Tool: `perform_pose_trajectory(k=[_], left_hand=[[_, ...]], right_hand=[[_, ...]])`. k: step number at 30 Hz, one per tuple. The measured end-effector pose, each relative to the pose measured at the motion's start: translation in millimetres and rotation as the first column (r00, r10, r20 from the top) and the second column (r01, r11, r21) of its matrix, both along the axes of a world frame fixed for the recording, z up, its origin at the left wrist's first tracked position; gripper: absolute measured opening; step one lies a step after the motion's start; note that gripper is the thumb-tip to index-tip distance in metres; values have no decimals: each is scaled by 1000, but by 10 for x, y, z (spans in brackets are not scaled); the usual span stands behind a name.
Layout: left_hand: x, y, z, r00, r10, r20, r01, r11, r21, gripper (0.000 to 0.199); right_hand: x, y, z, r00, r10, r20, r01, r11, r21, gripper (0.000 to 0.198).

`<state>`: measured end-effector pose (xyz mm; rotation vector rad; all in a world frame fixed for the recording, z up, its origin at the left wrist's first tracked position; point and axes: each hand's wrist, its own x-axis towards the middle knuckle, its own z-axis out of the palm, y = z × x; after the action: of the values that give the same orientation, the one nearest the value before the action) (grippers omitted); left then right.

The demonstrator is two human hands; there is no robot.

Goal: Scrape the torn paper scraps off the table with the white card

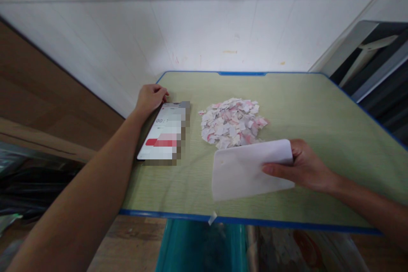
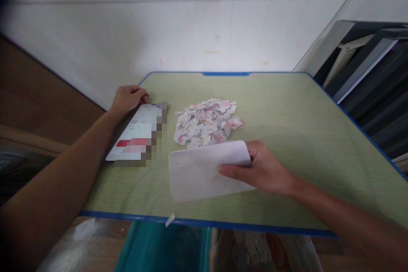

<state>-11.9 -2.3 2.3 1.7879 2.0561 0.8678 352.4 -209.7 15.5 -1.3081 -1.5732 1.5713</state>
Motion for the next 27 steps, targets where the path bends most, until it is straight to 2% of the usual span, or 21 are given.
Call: perform_pose_trajectory(k=[9, 17, 20, 22, 24, 27], left_hand=[[77, -65, 60, 999, 52, 14, -52, 998, -26, 14], [12, -11, 14, 1000, -2, 7, 1, 1000, 22, 14], [3, -2, 4, 1000, -1, 1, 1, 1000, 17, 14], [5, -4, 4, 1000, 1, 0, -1, 1000, 19, 15], [10, -7, 8, 1000, 6, 3, -6, 1000, 20, 15], [14, -9, 19, 1000, 3, 17, -3, 1000, 8, 14]], right_hand=[[-7, -37, -7, 998, 67, 4, -67, 998, -5, 18], [15, -39, 5, 995, 89, -39, -90, 996, -23, 20], [52, 30, 27, 997, -17, -81, 19, 1000, 24, 22], [139, 123, 49, 985, -138, -107, 146, 987, 73, 23], [291, 246, 83, 947, -285, -146, 301, 948, 100, 25], [593, 433, 156, 873, -452, -182, 468, 882, 55, 26]])
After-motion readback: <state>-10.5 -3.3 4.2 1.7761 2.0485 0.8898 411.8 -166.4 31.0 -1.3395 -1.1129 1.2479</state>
